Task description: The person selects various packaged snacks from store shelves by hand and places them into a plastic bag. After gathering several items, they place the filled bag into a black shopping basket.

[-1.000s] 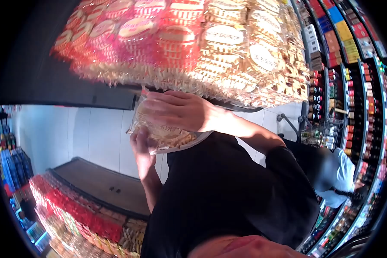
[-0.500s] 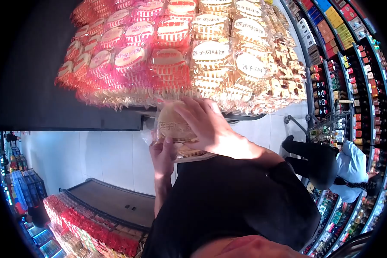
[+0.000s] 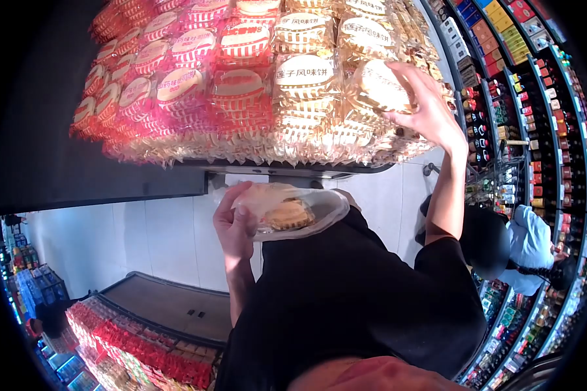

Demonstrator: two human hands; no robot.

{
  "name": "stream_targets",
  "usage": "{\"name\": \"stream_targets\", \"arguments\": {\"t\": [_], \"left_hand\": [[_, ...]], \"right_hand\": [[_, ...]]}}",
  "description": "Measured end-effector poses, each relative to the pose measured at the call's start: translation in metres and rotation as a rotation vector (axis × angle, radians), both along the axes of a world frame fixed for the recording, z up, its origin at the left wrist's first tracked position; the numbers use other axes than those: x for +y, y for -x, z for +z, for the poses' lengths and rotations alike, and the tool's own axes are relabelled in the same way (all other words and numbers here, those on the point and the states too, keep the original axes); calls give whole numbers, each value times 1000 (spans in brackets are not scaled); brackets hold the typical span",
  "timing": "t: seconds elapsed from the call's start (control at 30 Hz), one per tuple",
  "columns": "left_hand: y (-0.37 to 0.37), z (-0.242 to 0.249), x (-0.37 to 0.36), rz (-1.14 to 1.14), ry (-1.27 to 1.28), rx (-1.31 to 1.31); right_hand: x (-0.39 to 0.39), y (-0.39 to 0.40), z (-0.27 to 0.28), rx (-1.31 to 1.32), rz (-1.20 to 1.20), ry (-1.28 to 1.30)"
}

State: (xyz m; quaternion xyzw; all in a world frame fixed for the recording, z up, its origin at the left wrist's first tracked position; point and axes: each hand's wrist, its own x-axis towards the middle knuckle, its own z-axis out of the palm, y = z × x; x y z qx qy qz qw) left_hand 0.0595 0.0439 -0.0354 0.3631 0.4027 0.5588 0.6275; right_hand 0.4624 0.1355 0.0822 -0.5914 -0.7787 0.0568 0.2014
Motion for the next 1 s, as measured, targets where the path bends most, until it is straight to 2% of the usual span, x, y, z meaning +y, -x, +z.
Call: {"name": "stream_targets", "arguments": {"t": [0.1,0.2,0.3,0.43,0.5,0.57,0.6,0.67,0.7,0.73,0.77,0.8,0.9,1.0], "left_hand": [[-11,-4,5,110,-62,25],[5,-1,0,47,46,-7],[11,6,-4,50,90,62],[8,7,0,149,59,103],[12,14,0,153,98,81],[13,18,-2,129,112,29],[12,18,-4,115,103,-1],[3,21,-3,149,66,14],[4,19,-5,147,74,-1],[5,18,-6,144,76,-17],[6,18,-7,141,74,-32],[8,18,-8,149,65,2],[10,19,-14,194,49,2],[12,32,-19,207,88,73]], "right_hand": [[14,-3,-10,35,24,83],[24,-8,-21,67,79,112],[22,-1,-18,42,6,107],[22,-11,-34,-70,131,-82],[6,22,-10,178,83,-146],[-6,45,1,277,182,-185],[-23,63,1,423,334,-80],[-40,112,-17,760,686,291],[-46,137,-39,723,792,352],[-51,164,-41,464,760,540],[-55,180,-64,437,759,580],[-56,203,-76,207,681,676],[-54,221,-135,-9,861,746],[-63,232,-170,18,742,846]]}}
